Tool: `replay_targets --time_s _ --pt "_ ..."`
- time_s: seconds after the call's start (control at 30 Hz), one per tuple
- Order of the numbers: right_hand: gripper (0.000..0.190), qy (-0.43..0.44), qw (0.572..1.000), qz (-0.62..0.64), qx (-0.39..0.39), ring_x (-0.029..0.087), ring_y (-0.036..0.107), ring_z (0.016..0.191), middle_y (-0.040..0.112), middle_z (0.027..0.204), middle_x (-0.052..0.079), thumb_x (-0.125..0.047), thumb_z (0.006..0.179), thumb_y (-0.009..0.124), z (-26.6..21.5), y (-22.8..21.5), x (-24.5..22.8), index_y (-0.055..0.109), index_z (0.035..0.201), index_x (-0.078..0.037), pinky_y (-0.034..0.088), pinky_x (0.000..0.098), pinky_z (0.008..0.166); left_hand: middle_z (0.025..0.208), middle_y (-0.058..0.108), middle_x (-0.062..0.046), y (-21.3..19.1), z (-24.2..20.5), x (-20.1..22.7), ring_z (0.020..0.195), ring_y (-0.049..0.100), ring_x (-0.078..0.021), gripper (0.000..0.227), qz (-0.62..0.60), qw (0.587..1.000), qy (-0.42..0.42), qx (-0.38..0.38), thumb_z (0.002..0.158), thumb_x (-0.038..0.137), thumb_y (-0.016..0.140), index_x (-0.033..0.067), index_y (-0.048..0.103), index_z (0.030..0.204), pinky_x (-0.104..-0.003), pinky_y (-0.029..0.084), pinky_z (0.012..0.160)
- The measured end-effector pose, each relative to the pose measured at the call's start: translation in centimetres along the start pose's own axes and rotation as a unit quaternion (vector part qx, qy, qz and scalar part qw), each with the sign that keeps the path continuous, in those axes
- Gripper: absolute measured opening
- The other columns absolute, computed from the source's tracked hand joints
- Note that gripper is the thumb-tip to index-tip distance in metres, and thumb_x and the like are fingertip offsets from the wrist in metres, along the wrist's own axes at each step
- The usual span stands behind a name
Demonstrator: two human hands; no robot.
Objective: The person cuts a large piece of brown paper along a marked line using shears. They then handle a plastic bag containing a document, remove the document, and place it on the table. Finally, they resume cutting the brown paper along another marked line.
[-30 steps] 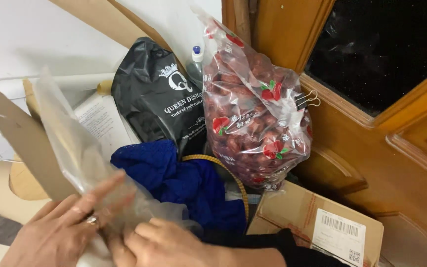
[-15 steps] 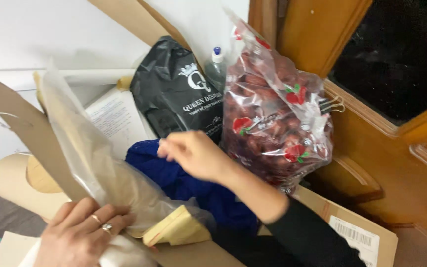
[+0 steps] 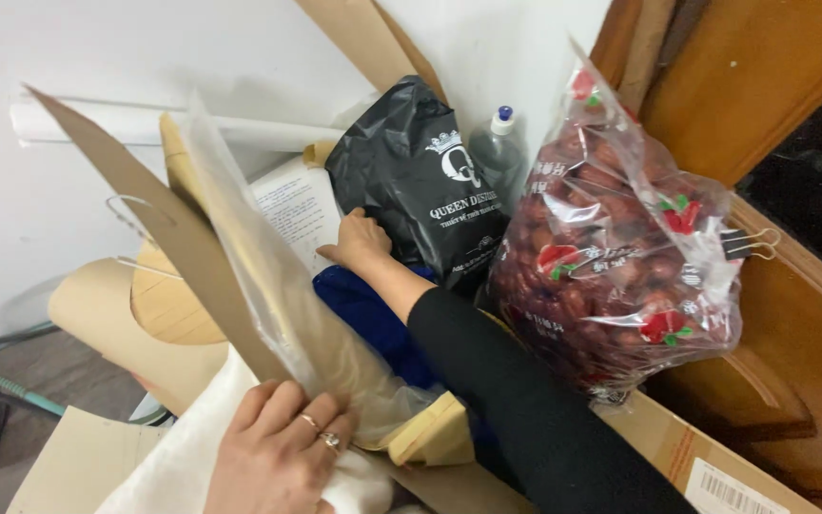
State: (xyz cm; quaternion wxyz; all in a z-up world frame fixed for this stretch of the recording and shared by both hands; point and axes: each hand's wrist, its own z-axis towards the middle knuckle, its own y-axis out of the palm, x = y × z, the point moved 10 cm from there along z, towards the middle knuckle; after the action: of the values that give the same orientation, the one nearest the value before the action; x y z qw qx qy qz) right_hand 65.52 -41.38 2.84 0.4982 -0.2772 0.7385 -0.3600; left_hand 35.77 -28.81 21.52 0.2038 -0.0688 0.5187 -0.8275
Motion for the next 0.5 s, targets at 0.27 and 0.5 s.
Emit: replay_targets --time_s 0.27,0.5 --pt "0.076 0.114 0.924 0.332 -0.153 0.025 0.064 0.104 0.066 0.118 0.012 -0.026 0.055 0.085 -1.2 2.2 1.2 0.059 0.123 -0.003 0.053 0.0325 0.082 0.098 0.062 0.000 -1.4 0.0 0.1 0.073 0.047 -0.0225 0.025 0.036 0.997 -0.011 0.065 0.098 0.013 0.040 0.0094 0.065 0.097 -0.037 0.043 0.077" --pt "0.059 0.034 0.904 0.393 -0.166 0.023 0.067 0.100 0.070 0.113 0.011 -0.016 0.063 0.078 -2.2 2.4 0.7 0.067 0.120 -0.005 0.052 0.0294 0.089 0.098 0.062 0.001 -1.8 -0.1 0.0 0.070 0.045 -0.0218 0.023 0.052 0.994 -0.012 0.097 0.097 0.010 0.042 0.0116 0.065 0.093 -0.035 0.043 0.077"
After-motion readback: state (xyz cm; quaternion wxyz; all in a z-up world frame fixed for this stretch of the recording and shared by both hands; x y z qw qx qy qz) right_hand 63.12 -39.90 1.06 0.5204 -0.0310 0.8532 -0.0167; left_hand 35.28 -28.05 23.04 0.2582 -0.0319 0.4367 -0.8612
